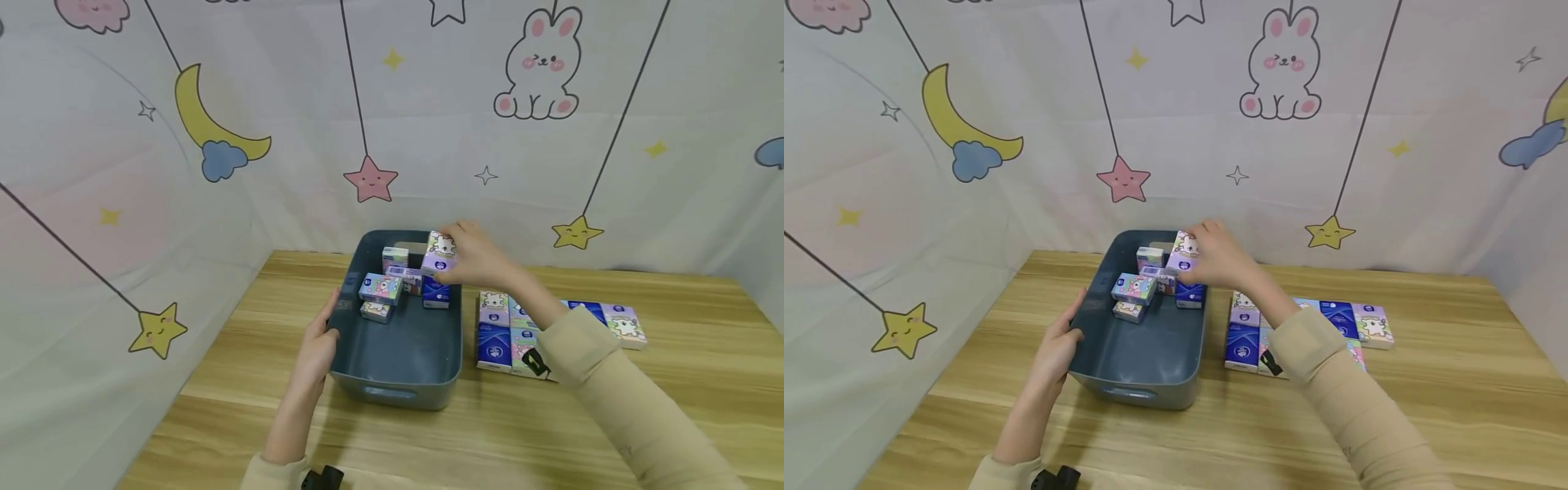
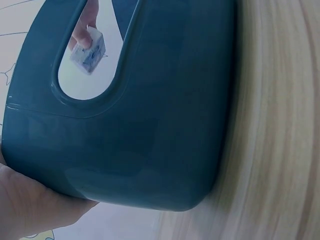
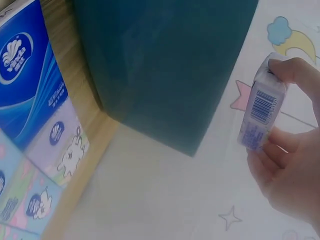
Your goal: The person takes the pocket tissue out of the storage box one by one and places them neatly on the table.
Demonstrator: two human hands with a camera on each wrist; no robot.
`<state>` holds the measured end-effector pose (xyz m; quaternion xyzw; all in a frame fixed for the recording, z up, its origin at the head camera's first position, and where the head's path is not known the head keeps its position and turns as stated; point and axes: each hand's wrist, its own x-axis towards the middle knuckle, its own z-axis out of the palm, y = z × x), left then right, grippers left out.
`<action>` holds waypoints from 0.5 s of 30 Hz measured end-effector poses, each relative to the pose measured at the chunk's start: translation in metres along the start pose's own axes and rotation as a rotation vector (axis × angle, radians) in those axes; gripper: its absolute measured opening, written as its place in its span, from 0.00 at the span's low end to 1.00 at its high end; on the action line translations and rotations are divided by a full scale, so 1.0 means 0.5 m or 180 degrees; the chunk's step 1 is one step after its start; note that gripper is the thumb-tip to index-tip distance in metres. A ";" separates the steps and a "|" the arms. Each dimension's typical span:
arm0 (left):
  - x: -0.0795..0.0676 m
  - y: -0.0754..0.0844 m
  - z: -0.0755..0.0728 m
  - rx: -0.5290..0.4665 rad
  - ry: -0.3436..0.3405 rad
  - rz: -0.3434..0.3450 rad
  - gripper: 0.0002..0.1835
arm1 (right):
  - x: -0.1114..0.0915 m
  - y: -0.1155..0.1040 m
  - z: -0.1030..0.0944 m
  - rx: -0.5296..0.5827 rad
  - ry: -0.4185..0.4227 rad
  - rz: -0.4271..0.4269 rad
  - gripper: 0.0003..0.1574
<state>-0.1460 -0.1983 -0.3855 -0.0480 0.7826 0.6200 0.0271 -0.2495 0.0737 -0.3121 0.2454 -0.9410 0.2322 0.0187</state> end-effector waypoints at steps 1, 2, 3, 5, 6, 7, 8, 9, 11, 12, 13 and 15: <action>0.000 0.000 0.000 0.0001 -0.0003 0.0001 0.40 | -0.008 0.000 -0.004 0.0031 0.0018 -0.0013 0.54; 0.000 0.000 0.000 0.0004 -0.0003 0.0002 0.40 | -0.016 0.003 -0.007 0.0052 0.0029 -0.0020 0.54; 0.000 0.000 0.000 0.0005 -0.0004 0.0004 0.40 | -0.024 0.005 -0.011 0.0075 0.0036 -0.0021 0.54; -0.001 0.000 -0.001 0.0005 -0.0004 -0.0003 0.40 | -0.040 0.012 -0.017 0.0082 0.0062 -0.0022 0.53; -0.001 -0.001 0.000 0.0004 -0.0005 -0.0004 0.40 | -0.049 0.014 -0.020 0.0106 0.0077 -0.0021 0.53; 0.000 -0.001 0.000 0.0005 -0.0003 -0.0004 0.40 | -0.058 0.018 -0.023 0.0129 0.0090 -0.0010 0.53; 0.000 -0.001 0.000 0.0005 -0.0001 -0.0004 0.40 | -0.068 0.022 -0.027 0.0134 0.0101 0.0006 0.53; 0.000 -0.001 0.000 0.0005 -0.0001 -0.0004 0.40 | -0.077 0.026 -0.030 0.0141 0.0121 0.0017 0.52; 0.000 -0.001 0.000 0.0010 -0.0001 0.0000 0.40 | -0.097 0.036 -0.036 0.0138 0.0158 0.0026 0.52; 0.001 -0.001 0.000 0.0012 -0.0004 0.0005 0.40 | -0.108 0.041 -0.039 0.0135 0.0174 0.0032 0.52; 0.001 -0.001 0.000 0.0016 -0.0006 0.0009 0.40 | -0.119 0.046 -0.042 0.0119 0.0183 0.0038 0.52; 0.002 -0.001 -0.001 0.0015 -0.0003 0.0012 0.40 | -0.141 0.057 -0.047 0.0073 0.0198 0.0041 0.52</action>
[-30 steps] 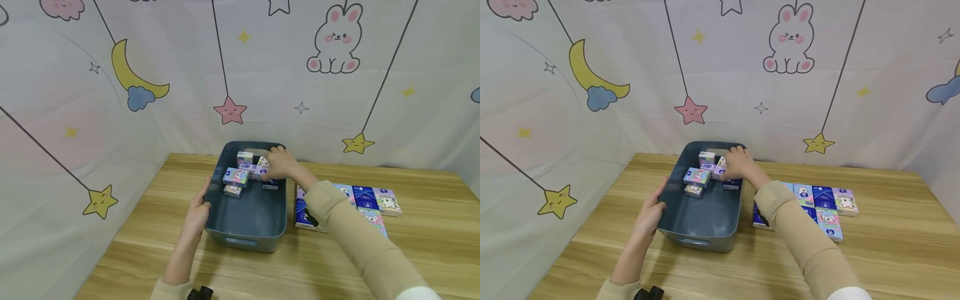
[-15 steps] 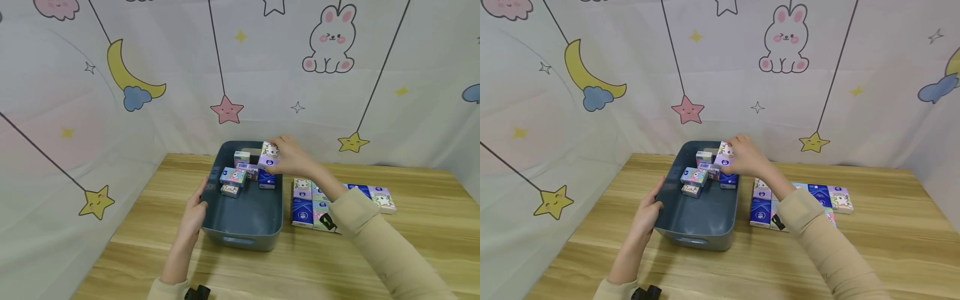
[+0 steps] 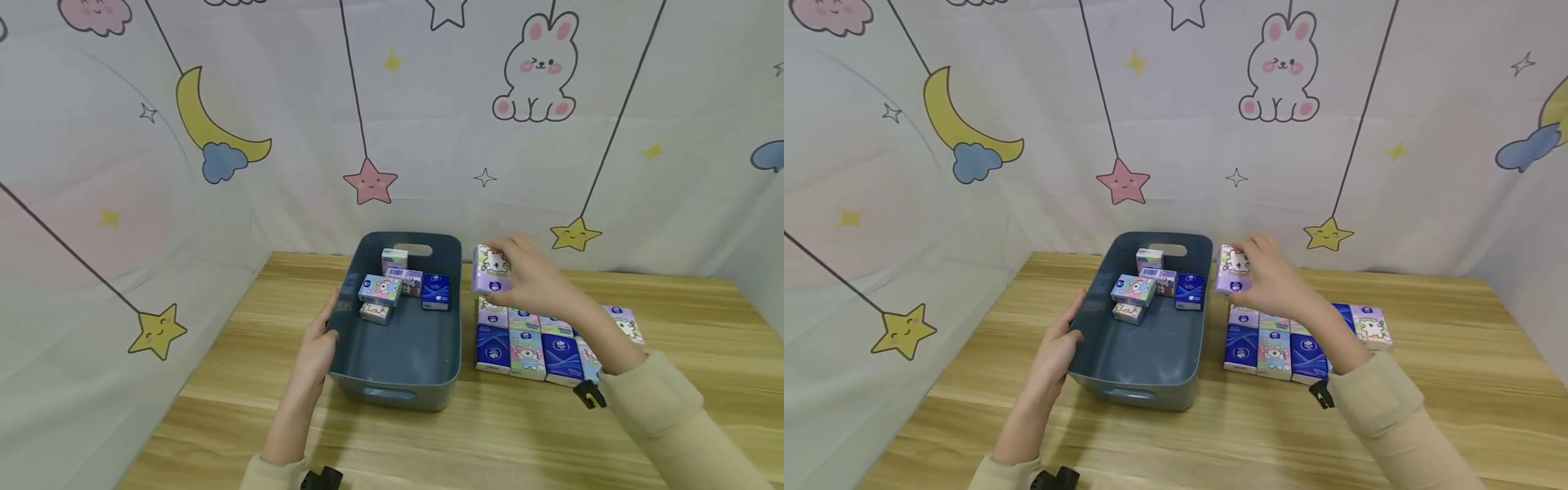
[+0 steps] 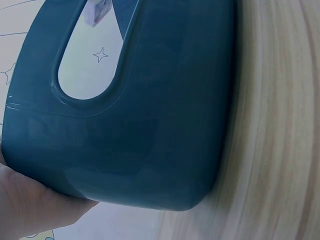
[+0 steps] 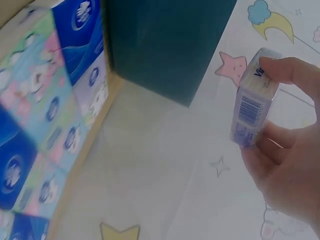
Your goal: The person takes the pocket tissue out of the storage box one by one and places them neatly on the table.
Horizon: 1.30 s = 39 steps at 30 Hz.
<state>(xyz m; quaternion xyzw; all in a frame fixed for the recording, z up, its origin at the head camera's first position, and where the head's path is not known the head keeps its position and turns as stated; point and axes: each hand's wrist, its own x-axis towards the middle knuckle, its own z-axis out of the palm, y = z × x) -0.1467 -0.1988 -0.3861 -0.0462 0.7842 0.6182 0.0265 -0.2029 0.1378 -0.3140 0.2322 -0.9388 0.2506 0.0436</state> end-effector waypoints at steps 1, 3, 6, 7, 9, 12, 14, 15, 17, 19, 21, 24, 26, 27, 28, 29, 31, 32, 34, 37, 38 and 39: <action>0.000 0.000 0.000 0.0001 0.0004 0.0000 0.40 | -0.011 0.006 -0.003 -0.0020 0.0003 0.0003 0.52; 0.001 0.000 -0.001 0.0001 0.0012 -0.0005 0.41 | -0.034 0.017 -0.008 -0.0037 -0.0006 0.0021 0.51; 0.001 0.000 -0.001 -0.0003 0.0020 -0.0015 0.41 | -0.067 0.037 -0.012 -0.0074 0.0022 0.0034 0.50; 0.001 0.000 -0.001 -0.0003 0.0025 -0.0014 0.41 | -0.078 0.045 -0.013 -0.0092 0.0049 0.0027 0.49; 0.001 -0.002 -0.002 -0.0003 0.0030 -0.0024 0.41 | -0.100 0.062 -0.012 -0.0116 0.0089 0.0041 0.49; 0.001 -0.004 -0.002 0.0007 0.0041 -0.0046 0.41 | -0.130 0.088 -0.008 -0.0146 0.0144 0.0099 0.49; 0.001 -0.005 -0.002 0.0015 0.0048 -0.0062 0.41 | -0.147 0.105 -0.005 -0.0138 0.0145 0.0167 0.49; 0.001 -0.005 -0.002 0.0017 0.0050 -0.0061 0.41 | -0.155 0.113 -0.004 -0.0141 0.0148 0.0192 0.49; 0.000 -0.005 -0.002 0.0018 0.0046 -0.0063 0.41 | -0.169 0.129 0.000 -0.0154 0.0155 0.0227 0.49; -0.002 -0.004 -0.003 0.0011 0.0041 -0.0052 0.40 | -0.181 0.146 0.004 -0.0159 0.0162 0.0241 0.49; -0.002 -0.004 -0.003 0.0004 0.0032 -0.0041 0.40 | -0.193 0.162 0.008 -0.0160 0.0168 0.0278 0.49; -0.002 -0.004 -0.003 0.0000 0.0023 -0.0021 0.40 | -0.210 0.186 0.013 -0.0136 0.0178 0.0336 0.50; -0.001 -0.004 -0.002 -0.0002 0.0023 -0.0006 0.40 | -0.222 0.201 0.015 -0.0159 0.0184 0.0378 0.50; 0.000 -0.004 -0.002 -0.0001 0.0027 0.0003 0.40 | -0.227 0.208 0.016 -0.0163 0.0178 0.0399 0.51; 0.000 -0.004 -0.002 0.0002 0.0028 0.0000 0.40 | -0.232 0.214 0.017 -0.0187 0.0182 0.0408 0.51; 0.001 -0.005 -0.002 0.0006 0.0029 -0.0006 0.40 | -0.237 0.221 0.017 -0.0217 0.0179 0.0423 0.51; 0.002 -0.005 -0.002 0.0010 0.0031 -0.0014 0.41 | -0.247 0.233 0.018 -0.0308 0.0164 0.0475 0.51; 0.002 -0.006 -0.002 0.0012 0.0032 -0.0018 0.41 | -0.252 0.238 0.018 -0.0325 0.0143 0.0508 0.52; 0.003 -0.005 -0.002 0.0020 0.0030 -0.0035 0.41 | -0.263 0.248 0.017 -0.0349 0.0111 0.0560 0.53; 0.003 -0.005 -0.001 0.0024 0.0032 -0.0052 0.41 | -0.277 0.262 0.015 -0.0366 0.0058 0.0629 0.55; 0.003 -0.004 -0.001 0.0026 0.0027 -0.0060 0.41 | -0.281 0.266 0.014 -0.0356 0.0035 0.0641 0.55; 0.003 -0.003 -0.001 0.0028 0.0025 -0.0067 0.41 | -0.286 0.270 0.013 -0.0370 0.0018 0.0653 0.56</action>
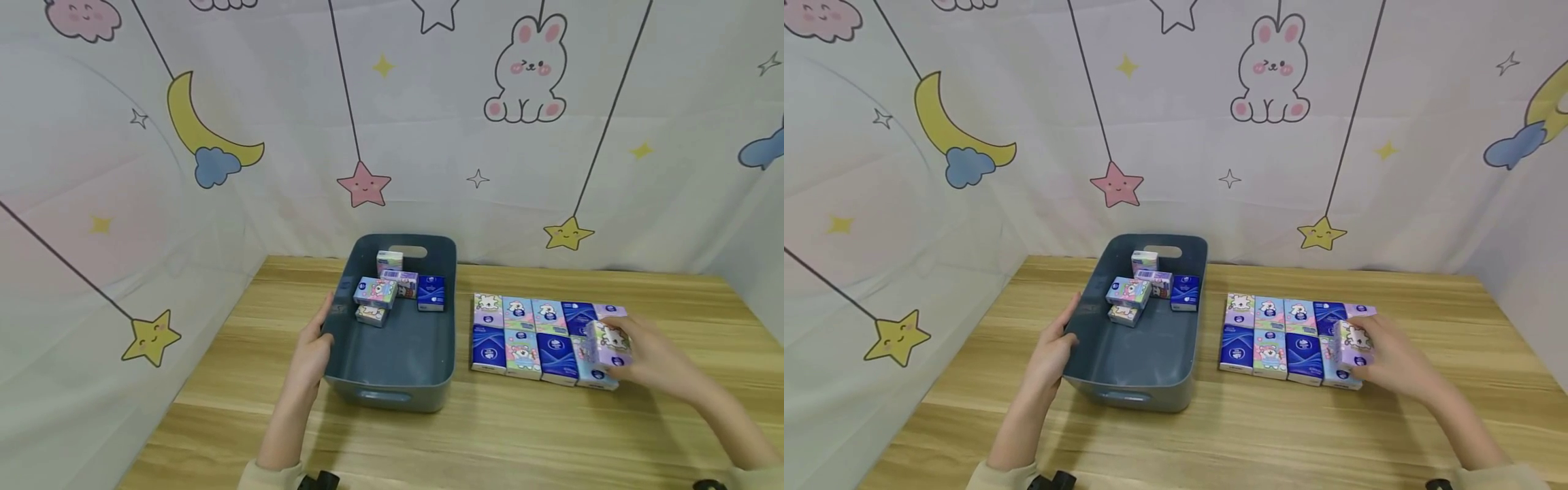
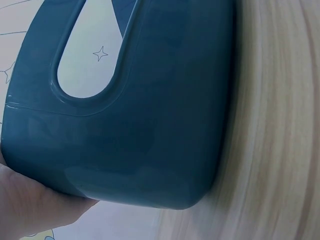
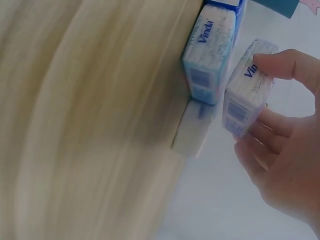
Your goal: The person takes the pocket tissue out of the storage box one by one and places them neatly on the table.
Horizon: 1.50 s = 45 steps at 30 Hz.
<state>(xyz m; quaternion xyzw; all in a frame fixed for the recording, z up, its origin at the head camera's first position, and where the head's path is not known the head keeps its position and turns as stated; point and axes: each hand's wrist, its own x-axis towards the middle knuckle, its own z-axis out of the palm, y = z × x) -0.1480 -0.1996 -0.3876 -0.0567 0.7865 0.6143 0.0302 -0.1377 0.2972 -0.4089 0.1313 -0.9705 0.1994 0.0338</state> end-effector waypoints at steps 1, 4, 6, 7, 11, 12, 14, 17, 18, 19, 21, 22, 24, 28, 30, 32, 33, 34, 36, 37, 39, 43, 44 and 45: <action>0.000 0.000 0.000 -0.0002 -0.0001 0.0004 0.41 | -0.002 0.005 0.000 -0.0007 -0.0016 0.0005 0.56; 0.000 0.000 0.000 -0.0014 -0.0002 0.0024 0.41 | -0.009 0.018 0.001 -0.0047 -0.0007 -0.0009 0.56; 0.000 0.000 0.000 -0.0031 -0.0002 0.0022 0.40 | -0.013 0.026 0.003 -0.0088 0.0022 -0.0047 0.55; 0.000 0.000 0.000 -0.0039 -0.0004 0.0019 0.40 | -0.015 0.030 0.005 -0.0107 0.0061 -0.0078 0.54; -0.002 0.002 0.000 -0.0050 -0.0002 -0.0003 0.40 | -0.024 0.047 0.010 -0.0192 0.0183 -0.0185 0.52; -0.002 0.003 0.001 -0.0049 0.0000 0.0002 0.40 | -0.026 0.050 0.010 -0.0204 0.0203 -0.0206 0.52; -0.003 0.004 0.001 -0.0049 0.0008 0.0009 0.40 | -0.029 0.055 0.009 -0.0218 0.0178 -0.0200 0.52; -0.004 0.004 0.000 -0.0046 0.0019 0.0022 0.40 | -0.034 0.057 0.005 -0.0209 0.0098 -0.0167 0.53; -0.004 0.004 0.000 -0.0041 0.0024 0.0020 0.40 | -0.035 0.057 0.004 -0.0216 0.0057 -0.0154 0.54; -0.004 0.004 0.000 -0.0036 0.0028 0.0021 0.40 | -0.036 0.058 0.002 -0.0213 0.0020 -0.0147 0.54; -0.004 0.003 -0.001 -0.0027 0.0034 0.0027 0.40 | -0.037 0.059 0.002 -0.0242 -0.0009 -0.0154 0.54; -0.004 0.003 -0.001 -0.0026 0.0035 0.0024 0.40 | -0.037 0.060 0.002 -0.0267 -0.0030 -0.0160 0.54; -0.004 0.003 -0.001 -0.0031 0.0036 0.0027 0.40 | -0.038 0.061 0.004 -0.0334 -0.0054 -0.0181 0.54; -0.004 0.003 0.000 -0.0037 0.0024 0.0023 0.40 | -0.040 0.067 0.013 -0.0496 -0.0046 -0.0240 0.54; -0.003 0.003 0.000 -0.0037 0.0020 0.0021 0.40 | -0.041 0.069 0.018 -0.0545 -0.0018 -0.0276 0.53; -0.003 0.002 0.001 -0.0031 0.0014 0.0020 0.40 | -0.043 0.071 0.022 -0.0557 -0.0008 -0.0287 0.53; -0.003 0.002 0.001 -0.0033 0.0021 0.0024 0.40 | -0.043 0.072 0.025 -0.0562 0.0014 -0.0303 0.52; -0.002 0.002 0.001 -0.0032 0.0024 0.0029 0.40 | -0.044 0.072 0.026 -0.0552 0.0004 -0.0304 0.52; -0.002 0.002 0.000 -0.0036 0.0030 0.0041 0.40 | -0.044 0.073 0.028 -0.0543 0.0031 -0.0332 0.51; -0.002 0.003 0.000 -0.0033 0.0033 0.0048 0.40 | -0.045 0.074 0.029 -0.0535 0.0037 -0.0339 0.50; -0.003 0.003 0.000 -0.0042 0.0035 0.0054 0.40 | -0.046 0.074 0.029 -0.0519 0.0039 -0.0352 0.50; -0.003 0.002 0.000 -0.0034 0.0029 0.0046 0.40 | -0.048 0.074 0.030 -0.0510 0.0001 -0.0341 0.49; -0.003 0.002 0.000 -0.0030 0.0025 0.0036 0.40 | -0.049 0.074 0.030 -0.0510 -0.0007 -0.0333 0.49; -0.003 0.002 0.000 -0.0024 0.0026 0.0038 0.40 | -0.049 0.073 0.030 -0.0519 -0.0008 -0.0332 0.49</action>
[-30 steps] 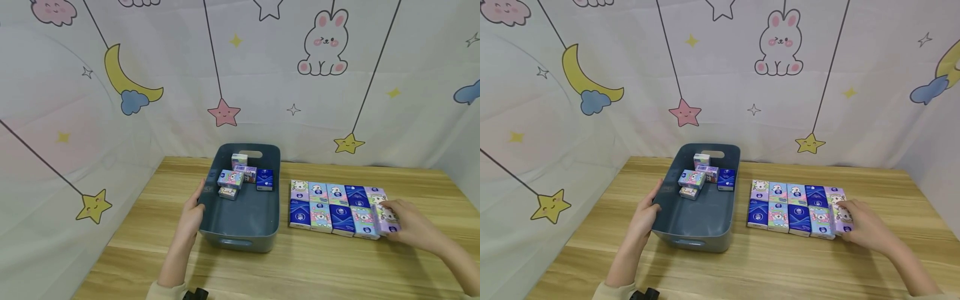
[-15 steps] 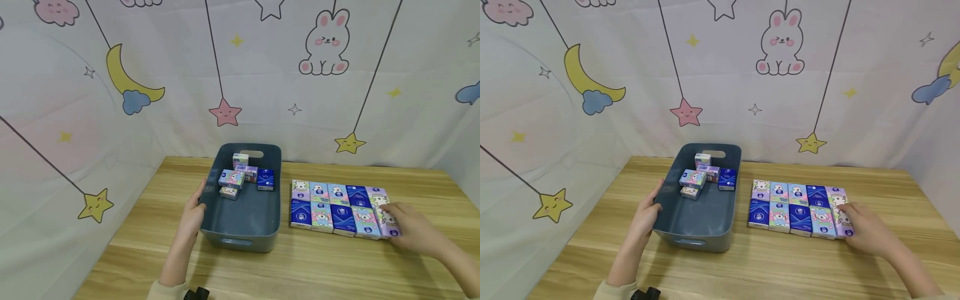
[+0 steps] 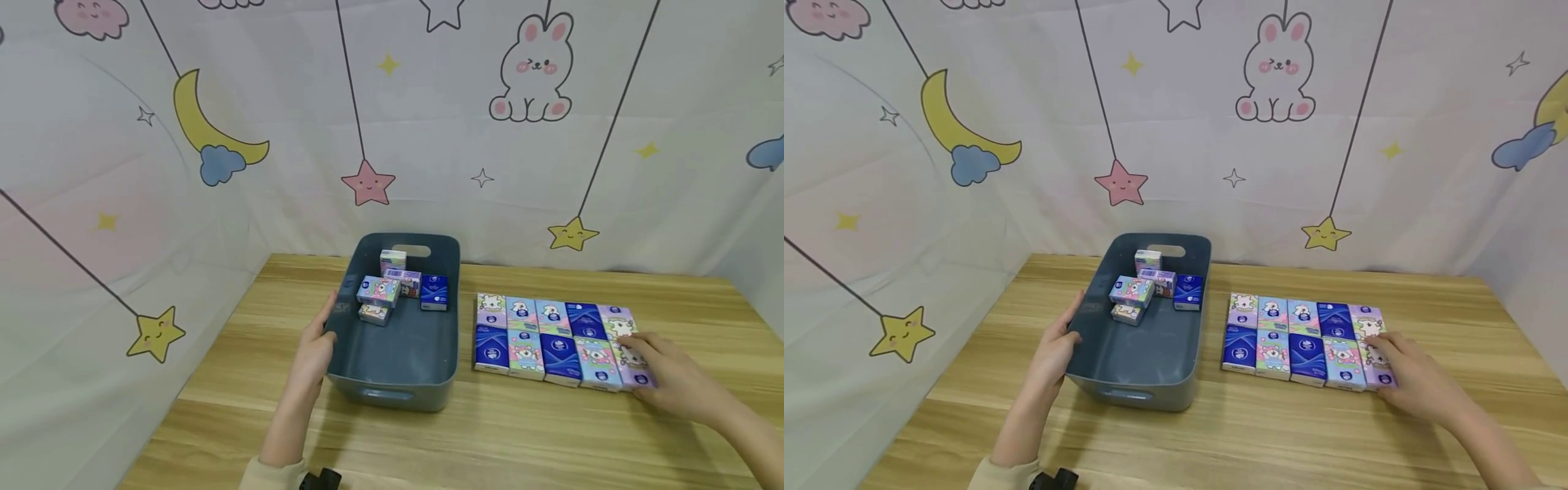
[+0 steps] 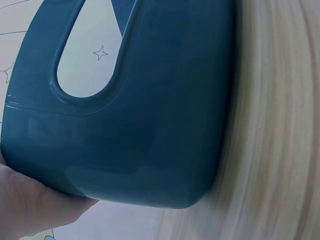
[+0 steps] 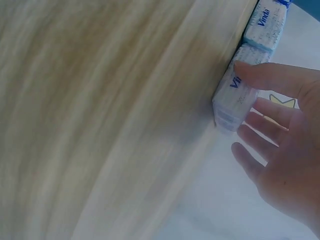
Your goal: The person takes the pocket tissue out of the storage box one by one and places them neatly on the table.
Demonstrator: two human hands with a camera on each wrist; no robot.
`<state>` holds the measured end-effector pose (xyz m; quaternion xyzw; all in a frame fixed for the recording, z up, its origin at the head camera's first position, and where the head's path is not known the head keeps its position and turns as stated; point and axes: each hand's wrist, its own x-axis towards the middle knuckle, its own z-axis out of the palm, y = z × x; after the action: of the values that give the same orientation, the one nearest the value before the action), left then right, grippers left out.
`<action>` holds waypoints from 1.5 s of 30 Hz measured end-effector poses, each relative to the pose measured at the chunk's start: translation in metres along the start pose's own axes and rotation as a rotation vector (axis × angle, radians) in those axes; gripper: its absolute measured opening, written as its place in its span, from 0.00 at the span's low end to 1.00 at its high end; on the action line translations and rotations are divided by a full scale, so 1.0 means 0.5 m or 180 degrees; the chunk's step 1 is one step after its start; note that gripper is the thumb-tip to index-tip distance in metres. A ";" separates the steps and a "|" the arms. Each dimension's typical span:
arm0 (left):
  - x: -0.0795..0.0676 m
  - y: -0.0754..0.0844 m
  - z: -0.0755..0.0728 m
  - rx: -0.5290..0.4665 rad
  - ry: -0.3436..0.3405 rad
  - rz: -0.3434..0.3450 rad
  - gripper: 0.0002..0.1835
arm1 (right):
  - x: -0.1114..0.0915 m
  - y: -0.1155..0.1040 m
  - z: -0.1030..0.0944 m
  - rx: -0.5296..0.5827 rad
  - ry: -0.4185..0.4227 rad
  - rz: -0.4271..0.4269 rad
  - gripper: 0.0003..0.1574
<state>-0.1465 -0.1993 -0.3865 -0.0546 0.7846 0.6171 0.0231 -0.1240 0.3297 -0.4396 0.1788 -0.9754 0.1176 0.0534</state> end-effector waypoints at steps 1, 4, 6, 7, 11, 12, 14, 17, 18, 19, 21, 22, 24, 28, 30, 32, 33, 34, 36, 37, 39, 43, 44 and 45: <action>0.000 0.000 0.000 0.0005 0.0001 -0.0004 0.40 | 0.000 -0.001 0.000 -0.0005 0.0001 -0.0002 0.49; 0.001 -0.002 0.000 0.0012 -0.0011 -0.0002 0.40 | 0.002 -0.006 -0.003 -0.0023 0.0049 -0.0037 0.50; 0.001 -0.003 -0.001 0.0013 -0.0011 -0.0002 0.40 | 0.008 -0.014 -0.010 -0.0033 0.0094 -0.0075 0.50; 0.002 -0.004 -0.001 0.0013 -0.0008 -0.0013 0.40 | 0.013 -0.019 -0.014 -0.0033 0.0138 -0.0109 0.49; 0.001 -0.006 -0.004 0.0014 0.0034 -0.0062 0.40 | 0.044 -0.060 -0.043 0.0029 0.0189 -0.0202 0.47; 0.001 -0.006 -0.004 0.0014 0.0038 -0.0069 0.40 | 0.054 -0.073 -0.051 0.0065 0.0194 -0.0238 0.47; 0.000 -0.006 -0.006 0.0015 0.0038 -0.0074 0.40 | 0.074 -0.105 -0.068 0.0113 0.0180 -0.0270 0.46; 0.000 -0.006 -0.007 0.0017 0.0020 -0.0079 0.41 | 0.106 -0.150 -0.086 0.0184 0.0159 -0.0335 0.44; -0.001 -0.006 -0.007 0.0017 0.0012 -0.0078 0.41 | 0.118 -0.164 -0.090 0.0197 0.0138 -0.0335 0.44; -0.001 -0.007 -0.007 0.0018 0.0011 -0.0083 0.41 | 0.128 -0.177 -0.094 0.0204 0.0129 -0.0333 0.43; -0.001 -0.007 -0.007 0.0019 0.0011 -0.0088 0.41 | 0.149 -0.200 -0.098 0.0250 0.0088 -0.0357 0.43; -0.002 -0.007 -0.007 0.0016 0.0014 -0.0095 0.41 | 0.161 -0.210 -0.099 0.0271 0.0083 -0.0373 0.43; -0.003 -0.008 -0.008 0.0016 0.0015 -0.0097 0.41 | 0.182 -0.230 -0.102 0.0328 0.0059 -0.0392 0.43; -0.005 -0.006 -0.010 0.0018 0.0024 -0.0112 0.41 | 0.229 -0.266 -0.101 0.0537 0.0030 -0.0453 0.43; -0.006 -0.004 -0.012 0.0019 0.0021 -0.0100 0.40 | 0.253 -0.285 -0.098 0.0684 -0.0025 -0.0445 0.43; -0.006 -0.002 -0.013 0.0018 0.0019 -0.0088 0.40 | 0.277 -0.304 -0.094 0.0840 -0.0108 -0.0437 0.43; -0.006 -0.001 -0.012 0.0016 0.0015 -0.0081 0.40 | 0.288 -0.313 -0.092 0.0914 -0.0160 -0.0432 0.44; -0.006 0.000 -0.011 0.0014 0.0014 -0.0069 0.40 | 0.300 -0.322 -0.090 0.0997 -0.0208 -0.0438 0.44; -0.006 0.002 -0.009 -0.0010 -0.0001 -0.0049 0.40 | 0.324 -0.339 -0.086 0.1120 -0.0302 -0.0466 0.45; -0.005 0.002 -0.007 -0.0018 -0.0001 -0.0038 0.40 | 0.336 -0.347 -0.083 0.1162 -0.0354 -0.0476 0.45; -0.005 0.004 -0.004 -0.0032 -0.0005 -0.0021 0.40 | 0.358 -0.362 -0.077 0.1223 -0.0450 -0.0510 0.46; -0.003 0.004 0.001 -0.0043 -0.0003 -0.0013 0.40 | 0.396 -0.384 -0.059 0.1125 -0.0588 -0.0572 0.48; -0.002 0.005 0.002 -0.0045 -0.0008 -0.0009 0.40 | 0.404 -0.388 -0.055 0.1041 -0.0612 -0.0595 0.49; -0.002 0.005 0.004 -0.0048 -0.0016 -0.0018 0.40 | 0.413 -0.391 -0.050 0.0926 -0.0626 -0.0615 0.49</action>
<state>-0.1460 -0.1968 -0.3844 -0.0554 0.7797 0.6231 0.0264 -0.2439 0.0888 -0.3439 0.2881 -0.9269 0.2336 -0.0574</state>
